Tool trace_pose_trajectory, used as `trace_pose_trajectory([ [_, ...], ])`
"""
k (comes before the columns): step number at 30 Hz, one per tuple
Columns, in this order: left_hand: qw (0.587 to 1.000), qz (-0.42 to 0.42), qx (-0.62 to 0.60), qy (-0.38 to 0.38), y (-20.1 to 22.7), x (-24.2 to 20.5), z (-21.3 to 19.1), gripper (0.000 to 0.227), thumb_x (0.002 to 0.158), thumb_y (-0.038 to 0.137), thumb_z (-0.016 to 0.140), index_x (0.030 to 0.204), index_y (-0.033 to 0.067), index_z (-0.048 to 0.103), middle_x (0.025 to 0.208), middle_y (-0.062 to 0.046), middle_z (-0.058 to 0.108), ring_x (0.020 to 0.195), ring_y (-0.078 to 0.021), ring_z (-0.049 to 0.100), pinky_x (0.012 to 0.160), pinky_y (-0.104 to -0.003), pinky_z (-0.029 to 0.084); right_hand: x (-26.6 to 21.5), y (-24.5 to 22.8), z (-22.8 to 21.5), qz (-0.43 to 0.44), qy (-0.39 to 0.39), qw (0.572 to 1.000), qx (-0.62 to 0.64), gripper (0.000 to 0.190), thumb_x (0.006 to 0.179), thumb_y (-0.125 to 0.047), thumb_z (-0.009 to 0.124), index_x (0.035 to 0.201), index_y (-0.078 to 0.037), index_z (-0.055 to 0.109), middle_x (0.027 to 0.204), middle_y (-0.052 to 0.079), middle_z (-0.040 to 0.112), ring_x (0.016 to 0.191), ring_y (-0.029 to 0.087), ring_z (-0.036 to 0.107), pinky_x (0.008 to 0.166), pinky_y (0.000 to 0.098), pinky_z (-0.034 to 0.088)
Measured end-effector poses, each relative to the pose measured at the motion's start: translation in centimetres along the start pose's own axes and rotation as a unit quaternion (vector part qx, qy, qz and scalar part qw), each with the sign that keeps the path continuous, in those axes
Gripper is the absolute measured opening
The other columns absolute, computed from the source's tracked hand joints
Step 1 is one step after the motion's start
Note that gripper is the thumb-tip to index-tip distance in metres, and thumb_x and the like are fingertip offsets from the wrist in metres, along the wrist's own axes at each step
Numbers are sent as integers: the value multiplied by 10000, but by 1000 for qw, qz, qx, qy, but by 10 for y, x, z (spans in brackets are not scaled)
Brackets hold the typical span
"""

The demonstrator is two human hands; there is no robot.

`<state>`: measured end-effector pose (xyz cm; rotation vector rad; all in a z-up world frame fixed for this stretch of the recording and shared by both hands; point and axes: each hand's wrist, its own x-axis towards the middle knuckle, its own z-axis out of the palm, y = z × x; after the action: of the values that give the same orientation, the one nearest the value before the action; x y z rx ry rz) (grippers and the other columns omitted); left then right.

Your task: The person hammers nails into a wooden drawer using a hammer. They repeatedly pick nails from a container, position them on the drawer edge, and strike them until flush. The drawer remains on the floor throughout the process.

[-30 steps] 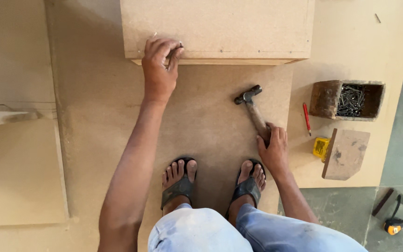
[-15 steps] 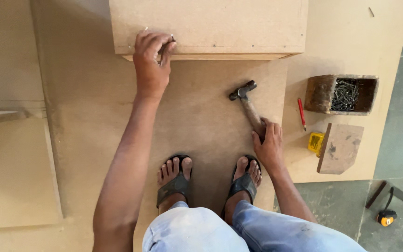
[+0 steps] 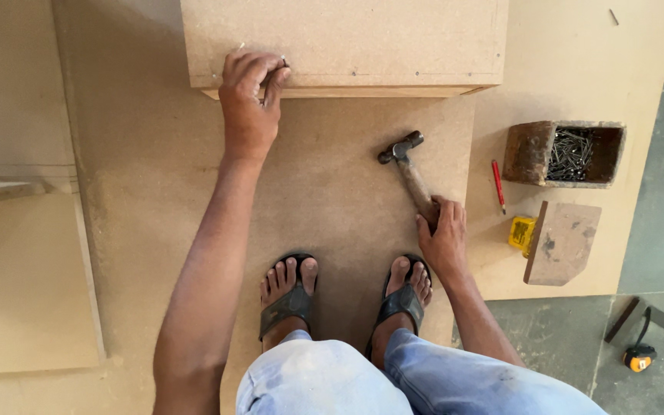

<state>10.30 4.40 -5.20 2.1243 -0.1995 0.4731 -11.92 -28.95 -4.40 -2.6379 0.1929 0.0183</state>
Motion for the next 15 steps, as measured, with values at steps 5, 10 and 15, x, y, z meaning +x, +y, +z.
trace_pose_trajectory([
  [5,1000,9,-16,8,4,2,-1,112,992,151,781,1068,79,738,1098,-55,744,1154,-237,649,1125,-431,507,-9,-2,3,-7,45,999,-5,374,910,-97,719,1249,7,598,1111,220,620,1039,400,611,900,472,501],
  [10,999,49,-1,24,13,2,-9,118,977,112,799,1041,44,726,1066,-67,739,1146,-287,629,1147,-470,468,-15,-40,-26,40,-46,993,105,265,1009,-98,562,1261,-25,600,923,128,721,755,299,697,710,409,549],
  [15,999,-2,-39,7,17,4,-11,141,967,102,802,1072,49,724,1108,-86,716,1153,-301,614,1029,-445,516,41,-112,-92,-140,-22,981,132,392,999,-130,640,1336,21,510,961,129,727,826,238,732,721,385,584],
])
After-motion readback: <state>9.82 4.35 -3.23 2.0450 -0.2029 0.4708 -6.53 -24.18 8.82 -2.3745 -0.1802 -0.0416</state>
